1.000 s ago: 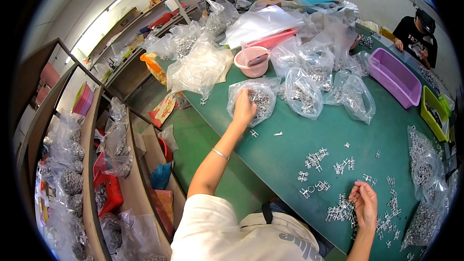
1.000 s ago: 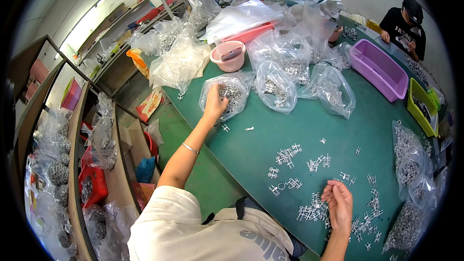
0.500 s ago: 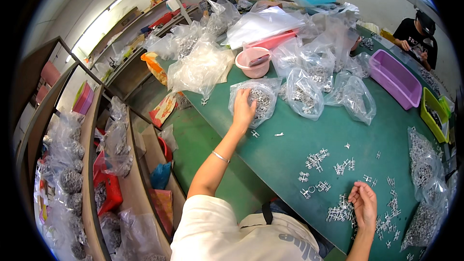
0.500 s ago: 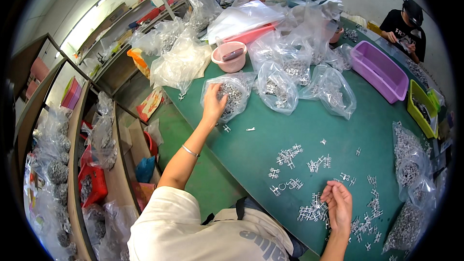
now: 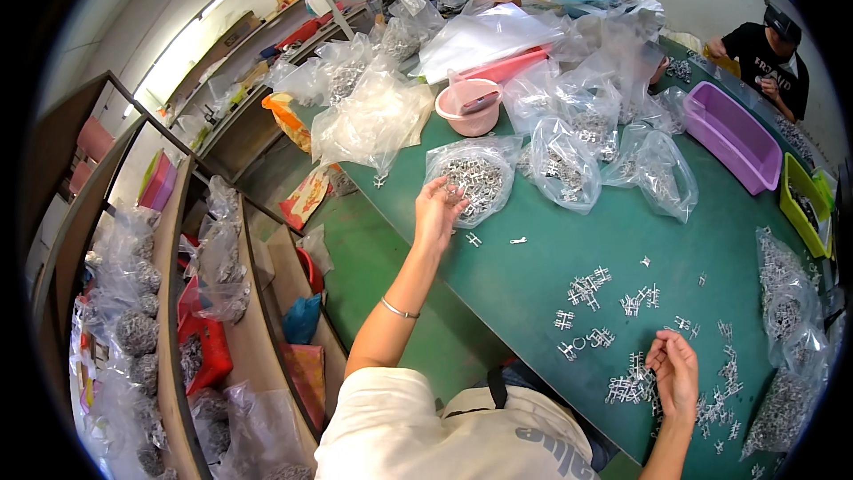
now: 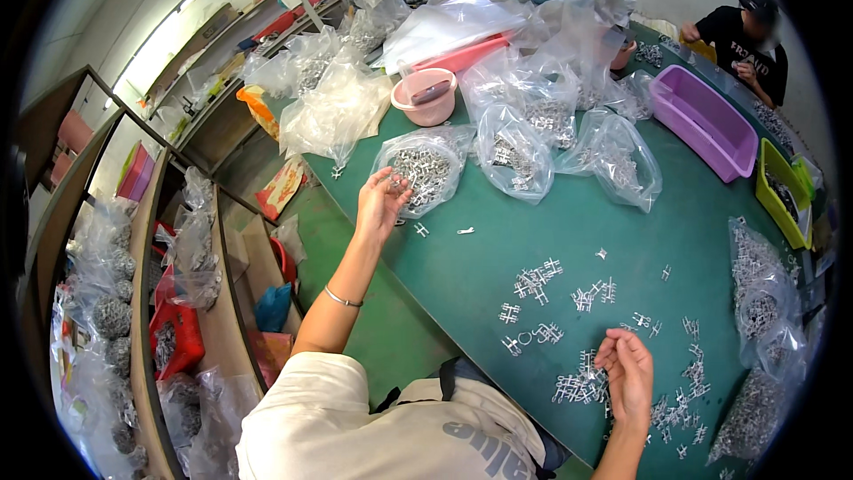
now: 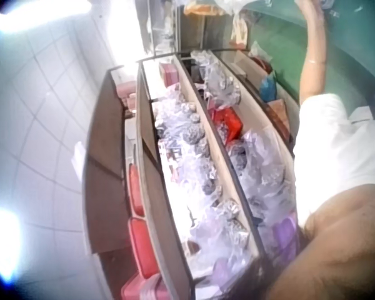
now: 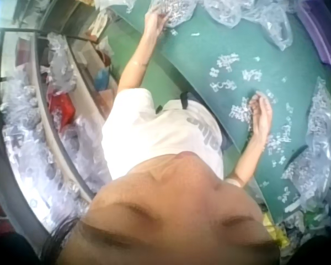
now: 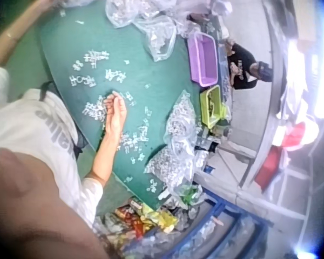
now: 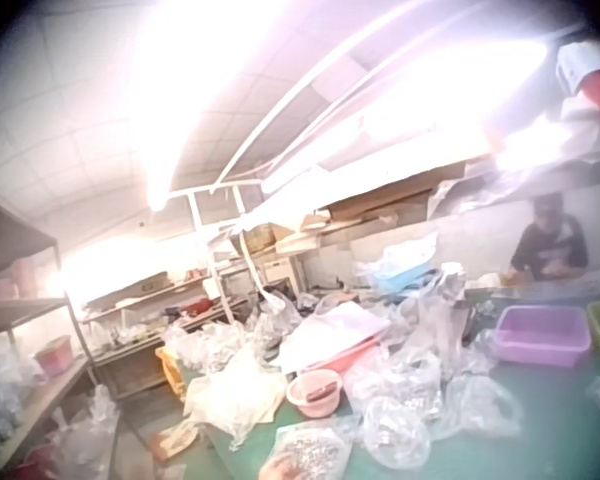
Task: The person sorts metal components on a table by hand, picking up small pieces one by one from a pile and placing them into a plastic bag.
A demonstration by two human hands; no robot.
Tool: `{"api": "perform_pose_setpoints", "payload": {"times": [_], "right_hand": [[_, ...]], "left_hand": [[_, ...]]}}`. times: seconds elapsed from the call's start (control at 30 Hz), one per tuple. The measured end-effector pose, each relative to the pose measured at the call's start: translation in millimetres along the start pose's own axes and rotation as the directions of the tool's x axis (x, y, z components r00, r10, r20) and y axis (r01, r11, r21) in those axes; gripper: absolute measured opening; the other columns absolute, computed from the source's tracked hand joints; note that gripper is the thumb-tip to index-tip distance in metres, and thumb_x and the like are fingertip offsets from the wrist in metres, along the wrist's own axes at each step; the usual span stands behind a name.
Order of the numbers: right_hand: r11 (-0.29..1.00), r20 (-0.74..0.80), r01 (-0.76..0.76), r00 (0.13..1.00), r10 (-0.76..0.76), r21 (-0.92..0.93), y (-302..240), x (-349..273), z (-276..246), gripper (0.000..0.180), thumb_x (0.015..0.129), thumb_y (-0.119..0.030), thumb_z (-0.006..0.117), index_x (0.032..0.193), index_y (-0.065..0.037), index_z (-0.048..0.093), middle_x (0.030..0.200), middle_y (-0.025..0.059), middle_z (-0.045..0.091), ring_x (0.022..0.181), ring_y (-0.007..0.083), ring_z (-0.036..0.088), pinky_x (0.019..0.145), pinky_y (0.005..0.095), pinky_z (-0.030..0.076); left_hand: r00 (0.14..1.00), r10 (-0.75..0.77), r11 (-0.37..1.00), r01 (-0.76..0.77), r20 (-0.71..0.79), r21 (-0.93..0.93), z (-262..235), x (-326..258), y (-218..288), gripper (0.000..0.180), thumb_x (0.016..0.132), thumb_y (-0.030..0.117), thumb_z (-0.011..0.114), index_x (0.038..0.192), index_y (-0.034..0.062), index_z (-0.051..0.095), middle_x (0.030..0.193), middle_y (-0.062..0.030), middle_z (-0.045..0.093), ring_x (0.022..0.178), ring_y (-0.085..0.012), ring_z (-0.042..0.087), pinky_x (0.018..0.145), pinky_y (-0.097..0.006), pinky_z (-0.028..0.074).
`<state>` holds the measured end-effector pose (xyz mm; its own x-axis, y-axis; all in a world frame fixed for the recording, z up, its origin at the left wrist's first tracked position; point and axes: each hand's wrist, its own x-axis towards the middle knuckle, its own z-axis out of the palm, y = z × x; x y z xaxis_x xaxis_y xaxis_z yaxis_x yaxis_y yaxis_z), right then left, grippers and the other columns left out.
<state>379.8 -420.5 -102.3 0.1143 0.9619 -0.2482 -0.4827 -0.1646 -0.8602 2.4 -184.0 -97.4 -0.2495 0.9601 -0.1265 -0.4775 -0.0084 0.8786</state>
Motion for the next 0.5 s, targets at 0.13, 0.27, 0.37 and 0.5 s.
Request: {"api": "perform_pose_setpoints", "payload": {"times": [0.13,0.27,0.37,0.5], "right_hand": [[1.000,0.021,-0.001,1.000,0.001,0.010,1.6,0.8,-0.6,0.019,0.093,-0.011,0.047,0.101,0.003,0.056,0.079,0.0071,0.057,0.068,0.0132,0.055,0.062,0.0260,0.045],[1.000,0.005,0.003,1.000,-0.003,0.007,2.3,2.8,-2.4,0.018,0.093,-0.011,0.047,0.101,0.003,0.056,0.079,0.0071,0.057,0.068,0.0132,0.055,0.062,0.0258,0.045],[1.000,0.005,0.011,1.000,-0.011,-0.007,2.3,2.6,-1.4,0.019,0.092,-0.014,0.049,0.100,0.002,0.056,0.079,0.0063,0.056,0.067,0.0126,0.054,0.060,0.0251,0.045],[1.000,0.010,0.011,1.000,-0.012,0.009,3.2,3.6,-2.6,0.018,0.093,-0.011,0.047,0.100,0.003,0.056,0.079,0.0068,0.057,0.067,0.0130,0.055,0.061,0.0255,0.046]], "left_hand": [[0.986,0.141,0.878,-0.168,0.093,0.449,-7.3,3.1,-0.5,0.018,0.082,0.007,0.056,0.098,-0.0028,0.056,0.076,-0.0069,0.058,0.061,-0.0162,0.057,0.058,-0.029,0.049],[0.853,0.298,0.091,-0.473,0.429,0.876,-12.7,11.1,-22.8,0.018,0.079,0.000,0.055,0.095,0.0032,0.064,0.084,-0.0159,0.059,0.074,-0.0201,0.060,0.066,-0.031,0.047],[0.748,0.433,0.105,-0.597,0.503,0.796,-16.4,23.9,-27.5,0.027,0.077,-0.006,0.055,0.101,0.0035,0.063,0.098,-0.0132,0.061,0.081,-0.0173,0.058,0.070,-0.030,0.048],[0.890,0.306,0.585,-0.456,0.338,0.670,-24.2,35.5,-29.0,0.026,0.083,-0.007,0.050,0.107,-0.0016,0.058,0.106,-0.0154,0.058,0.093,-0.0233,0.060,0.078,-0.029,0.051]]}}
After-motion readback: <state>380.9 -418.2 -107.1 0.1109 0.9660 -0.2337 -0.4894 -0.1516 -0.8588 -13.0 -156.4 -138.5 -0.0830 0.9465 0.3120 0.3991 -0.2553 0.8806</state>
